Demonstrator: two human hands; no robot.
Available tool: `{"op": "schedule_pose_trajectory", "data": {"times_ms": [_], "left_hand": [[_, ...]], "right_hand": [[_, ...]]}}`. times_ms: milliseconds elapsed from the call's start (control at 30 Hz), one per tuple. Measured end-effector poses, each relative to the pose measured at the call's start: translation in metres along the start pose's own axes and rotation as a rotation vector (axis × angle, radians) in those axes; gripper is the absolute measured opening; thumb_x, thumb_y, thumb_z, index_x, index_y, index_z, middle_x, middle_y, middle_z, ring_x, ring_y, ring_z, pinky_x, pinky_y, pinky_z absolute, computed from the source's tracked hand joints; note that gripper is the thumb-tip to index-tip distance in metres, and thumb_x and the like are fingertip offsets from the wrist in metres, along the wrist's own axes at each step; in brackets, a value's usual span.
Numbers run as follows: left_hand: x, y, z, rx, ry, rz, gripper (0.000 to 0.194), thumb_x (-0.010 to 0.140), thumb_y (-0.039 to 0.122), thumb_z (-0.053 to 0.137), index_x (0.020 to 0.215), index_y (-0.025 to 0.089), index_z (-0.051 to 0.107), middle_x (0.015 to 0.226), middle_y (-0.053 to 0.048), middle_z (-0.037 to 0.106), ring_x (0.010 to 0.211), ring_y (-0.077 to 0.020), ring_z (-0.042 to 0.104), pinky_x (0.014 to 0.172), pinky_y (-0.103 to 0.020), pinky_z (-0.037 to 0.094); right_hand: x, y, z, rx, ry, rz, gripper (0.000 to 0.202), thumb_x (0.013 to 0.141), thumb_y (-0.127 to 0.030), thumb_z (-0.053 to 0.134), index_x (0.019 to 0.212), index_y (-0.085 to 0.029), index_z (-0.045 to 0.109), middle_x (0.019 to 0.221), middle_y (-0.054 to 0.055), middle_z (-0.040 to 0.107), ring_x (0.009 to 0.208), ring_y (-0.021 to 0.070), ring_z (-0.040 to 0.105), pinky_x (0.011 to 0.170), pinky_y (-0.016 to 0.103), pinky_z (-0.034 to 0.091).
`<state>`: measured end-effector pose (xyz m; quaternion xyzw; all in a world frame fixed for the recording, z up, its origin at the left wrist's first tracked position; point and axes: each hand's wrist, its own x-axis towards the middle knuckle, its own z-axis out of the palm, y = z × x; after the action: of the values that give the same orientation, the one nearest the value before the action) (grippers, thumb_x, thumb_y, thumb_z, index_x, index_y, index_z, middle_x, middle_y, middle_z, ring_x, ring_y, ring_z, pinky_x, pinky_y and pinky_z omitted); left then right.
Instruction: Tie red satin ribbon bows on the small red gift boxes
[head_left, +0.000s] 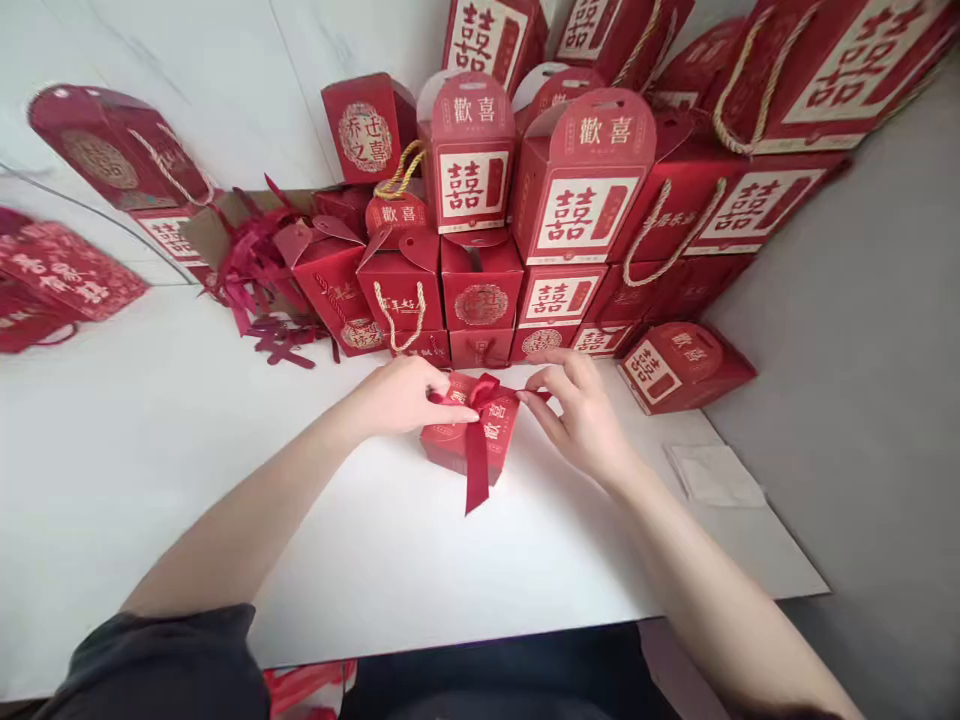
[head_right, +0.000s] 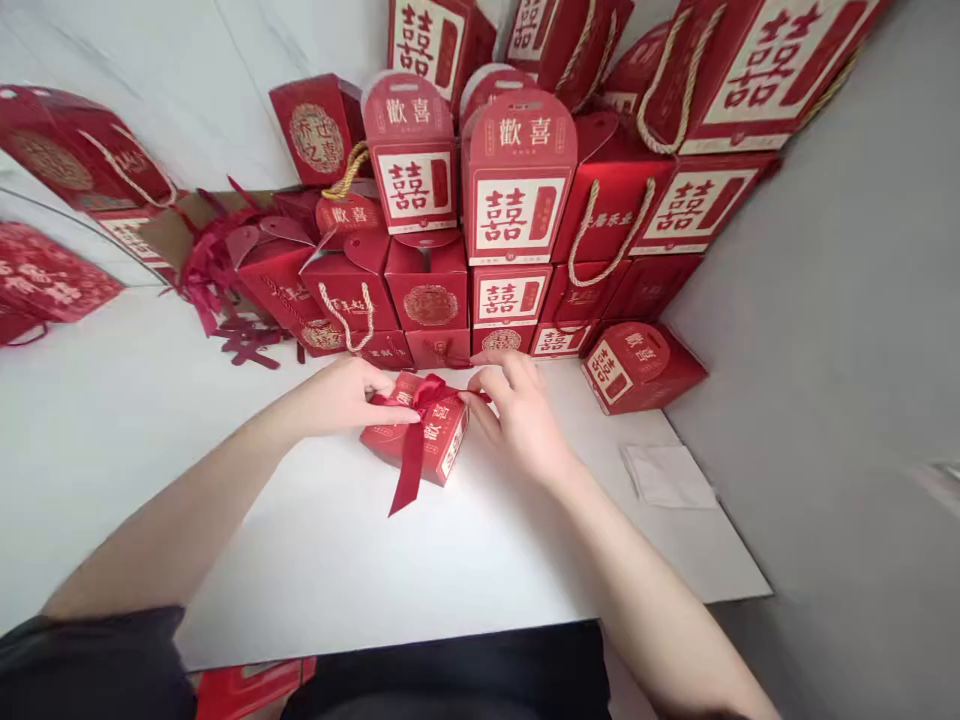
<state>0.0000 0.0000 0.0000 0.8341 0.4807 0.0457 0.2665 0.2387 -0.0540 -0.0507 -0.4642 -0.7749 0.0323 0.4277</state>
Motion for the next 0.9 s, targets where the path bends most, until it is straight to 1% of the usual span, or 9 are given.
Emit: {"op": "schedule_pose_trajectory", "data": {"times_ms": [133,200,267,533,700,767,800,833,900], "left_hand": [[-0.002,0.001,0.001,-0.015,0.004,0.007,0.058,0.073,0.063,0.063,0.057,0.018,0.031,0.059,0.004,0.03,0.057,-0.0099,0.024,0.053,-0.027,0.017],[-0.002,0.0,0.002,-0.023,0.001,0.013,0.056,0.073,0.061,0.064,0.056,0.018,0.032,0.059,0.004,0.031,0.056,-0.0099,0.024,0.053,-0.027,0.018],[0.0,-0.001,0.002,-0.036,0.003,0.017,0.056,0.073,0.06,0.065,0.056,0.018,0.031,0.058,0.004,0.031,0.056,-0.0098,0.024,0.053,-0.027,0.018],[0.004,0.001,0.002,-0.063,0.006,0.075,0.053,0.071,0.062,0.068,0.055,0.017,0.044,0.056,0.005,0.039,0.055,-0.0094,0.03,0.052,-0.026,0.022],[0.002,0.007,0.002,-0.189,-0.133,0.172,0.042,0.066,0.057,0.075,0.07,0.017,0.06,0.069,0.003,0.056,0.063,-0.0116,0.047,0.057,-0.025,0.032],[0.0,0.01,0.001,-0.217,-0.165,0.175,0.041,0.064,0.055,0.077,0.076,0.018,0.064,0.072,0.002,0.059,0.065,-0.0124,0.05,0.059,-0.024,0.033],[-0.001,0.011,0.001,-0.219,-0.165,0.175,0.041,0.064,0.055,0.077,0.076,0.018,0.065,0.072,0.002,0.059,0.065,-0.0124,0.05,0.058,-0.024,0.033],[-0.002,0.012,0.001,-0.22,-0.162,0.176,0.042,0.063,0.055,0.078,0.076,0.018,0.065,0.072,0.002,0.059,0.064,-0.0124,0.05,0.058,-0.024,0.032],[-0.003,0.014,0.001,-0.22,-0.162,0.181,0.041,0.062,0.054,0.078,0.075,0.017,0.065,0.071,0.002,0.059,0.064,-0.0125,0.05,0.058,-0.024,0.032]], "right_hand": [[0.0,-0.005,-0.024,0.329,-0.343,0.227,0.027,0.097,-0.036,0.05,0.077,-0.019,0.055,0.079,0.004,0.057,0.076,0.0179,0.051,0.072,0.032,0.04],[0.001,-0.003,-0.034,0.512,-0.536,0.36,0.034,0.097,-0.043,0.048,0.074,-0.019,0.057,0.072,0.001,0.055,0.069,0.0154,0.049,0.067,0.029,0.037],[0.002,0.002,-0.04,0.629,-0.656,0.429,0.038,0.096,-0.046,0.049,0.072,-0.018,0.059,0.07,0.0,0.054,0.068,0.0142,0.048,0.067,0.029,0.036],[0.004,0.019,-0.033,0.784,-1.033,0.47,0.037,0.09,-0.047,0.058,0.071,-0.016,0.062,0.068,0.0,0.059,0.068,0.013,0.053,0.07,0.027,0.042],[0.002,0.023,-0.046,0.691,-1.239,0.413,0.029,0.084,-0.043,0.066,0.081,-0.015,0.072,0.075,0.002,0.067,0.074,0.0161,0.06,0.072,0.028,0.045],[0.0,0.029,-0.057,0.593,-1.235,0.416,0.025,0.083,-0.041,0.068,0.088,-0.017,0.074,0.082,0.004,0.071,0.079,0.0188,0.064,0.074,0.03,0.047],[0.0,0.032,-0.061,0.571,-1.179,0.413,0.024,0.084,-0.04,0.066,0.092,-0.019,0.074,0.086,0.004,0.072,0.082,0.0198,0.065,0.077,0.031,0.048],[0.0,0.035,-0.063,0.578,-1.075,0.411,0.024,0.087,-0.04,0.062,0.096,-0.02,0.073,0.091,0.004,0.073,0.086,0.0204,0.065,0.081,0.033,0.049],[0.002,0.035,-0.059,0.64,-0.756,0.415,0.026,0.093,-0.041,0.054,0.103,-0.024,0.07,0.101,0.005,0.072,0.095,0.0207,0.065,0.087,0.035,0.048]]}}
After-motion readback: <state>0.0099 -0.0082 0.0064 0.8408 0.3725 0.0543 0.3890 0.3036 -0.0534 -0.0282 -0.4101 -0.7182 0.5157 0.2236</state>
